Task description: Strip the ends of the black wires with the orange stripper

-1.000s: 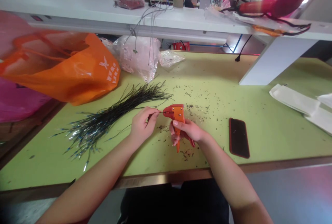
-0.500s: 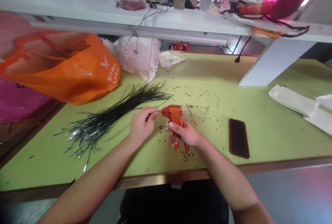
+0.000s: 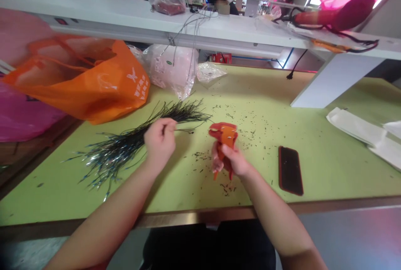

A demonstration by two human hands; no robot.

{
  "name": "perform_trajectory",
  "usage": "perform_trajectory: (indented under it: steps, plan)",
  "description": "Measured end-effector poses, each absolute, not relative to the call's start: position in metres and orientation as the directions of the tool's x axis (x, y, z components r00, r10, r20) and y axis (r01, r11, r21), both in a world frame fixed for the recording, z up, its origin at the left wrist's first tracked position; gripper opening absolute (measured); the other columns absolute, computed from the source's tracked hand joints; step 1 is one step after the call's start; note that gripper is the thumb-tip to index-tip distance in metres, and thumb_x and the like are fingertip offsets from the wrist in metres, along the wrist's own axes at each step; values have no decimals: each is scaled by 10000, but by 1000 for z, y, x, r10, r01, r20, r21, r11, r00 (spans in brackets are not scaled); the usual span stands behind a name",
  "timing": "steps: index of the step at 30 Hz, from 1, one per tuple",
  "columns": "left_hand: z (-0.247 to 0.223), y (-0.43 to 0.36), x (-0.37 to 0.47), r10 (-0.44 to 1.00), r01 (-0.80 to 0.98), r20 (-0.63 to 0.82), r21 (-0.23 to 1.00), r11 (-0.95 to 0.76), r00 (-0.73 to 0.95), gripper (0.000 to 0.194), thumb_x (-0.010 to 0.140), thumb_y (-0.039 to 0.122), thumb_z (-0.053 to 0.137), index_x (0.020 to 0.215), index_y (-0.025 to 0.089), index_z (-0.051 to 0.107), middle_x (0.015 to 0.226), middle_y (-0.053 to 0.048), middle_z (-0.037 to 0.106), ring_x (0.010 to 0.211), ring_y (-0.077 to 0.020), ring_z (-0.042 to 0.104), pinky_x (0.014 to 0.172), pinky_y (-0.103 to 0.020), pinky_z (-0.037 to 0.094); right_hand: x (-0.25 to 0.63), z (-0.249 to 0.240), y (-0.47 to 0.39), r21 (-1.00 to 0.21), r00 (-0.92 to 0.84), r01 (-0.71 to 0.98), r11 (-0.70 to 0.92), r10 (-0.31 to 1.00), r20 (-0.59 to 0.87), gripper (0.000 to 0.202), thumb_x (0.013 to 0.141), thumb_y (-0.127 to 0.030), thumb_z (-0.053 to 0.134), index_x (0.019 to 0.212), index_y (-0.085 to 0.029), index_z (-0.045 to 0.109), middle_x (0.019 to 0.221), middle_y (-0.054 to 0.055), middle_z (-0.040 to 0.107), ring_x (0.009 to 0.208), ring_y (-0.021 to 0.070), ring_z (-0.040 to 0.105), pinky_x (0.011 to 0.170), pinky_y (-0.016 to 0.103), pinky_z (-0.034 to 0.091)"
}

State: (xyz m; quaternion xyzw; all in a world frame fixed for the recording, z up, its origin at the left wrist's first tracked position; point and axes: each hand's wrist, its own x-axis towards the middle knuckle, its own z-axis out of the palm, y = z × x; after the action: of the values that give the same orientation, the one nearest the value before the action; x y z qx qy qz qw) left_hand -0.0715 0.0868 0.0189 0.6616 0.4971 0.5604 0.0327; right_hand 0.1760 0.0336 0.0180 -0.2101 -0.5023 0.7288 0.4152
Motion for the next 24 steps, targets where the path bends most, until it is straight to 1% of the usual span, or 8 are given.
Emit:
perform_trajectory:
  steps: [2,3,5,7,10,14,20,24]
  plan:
    - [23,94,-83,660,626,703,646,-437,-264,217,1050,339,550,953,205,690,798,-16,706,738,-173,653,705,-286,513,182,23,37,-877,-442,-471,-97,886,140,609,847,-837,703,781,-251,550,593,-64,487,539,150,526,673,367,622]
    - [26,94,-87,649,630,705,649,-426,-287,227,1056,357,554,968,200,692,795,-13,701,721,-167,641,695,-282,505,184,25,39,-870,-376,-489,-65,916,143,606,835,-840,710,801,-255,555,627,-49,511,586,169,555,730,398,633]
    - [32,89,-86,648,661,730,598,-453,-216,233,1060,366,572,978,198,709,793,-10,700,683,-157,616,669,-278,481,184,24,41,-874,-239,-486,-4,962,129,571,844,-811,717,867,-255,586,685,-20,563,667,197,602,788,420,631]
    - [37,77,-77,645,708,762,482,-517,-48,219,1064,335,581,974,206,733,775,-7,701,645,-150,599,637,-280,450,182,19,43,-892,-158,-451,34,981,117,548,868,-781,710,935,-246,615,738,10,622,723,212,641,779,408,624]
    - [41,57,-58,596,741,783,293,-605,177,205,1074,274,577,972,221,748,743,-3,706,634,-153,617,610,-290,419,175,8,42,-909,-174,-415,41,977,123,586,877,-808,680,995,-237,619,825,52,694,772,224,677,738,393,622]
    - [39,43,-44,496,718,810,140,-681,312,148,1059,216,609,993,226,741,765,-4,738,693,-167,664,622,-292,433,165,-2,37,-908,-271,-418,21,951,147,683,877,-886,604,1078,-233,608,849,69,729,799,244,713,723,395,632]
    - [35,38,-37,559,714,751,171,-679,352,192,1081,270,597,998,253,769,710,-1,707,659,-170,641,586,-317,384,153,-6,31,-892,-292,-452,18,942,167,727,878,-916,561,1115,-230,609,896,98,718,928,297,741,749,432,652]
    - [36,33,-32,529,707,751,120,-697,395,183,1080,257,614,994,237,774,685,6,688,633,-159,618,581,-317,380,151,-10,32,-907,-271,-421,4,954,130,750,852,-936,561,1132,-243,615,941,103,700,980,305,731,747,420,660]
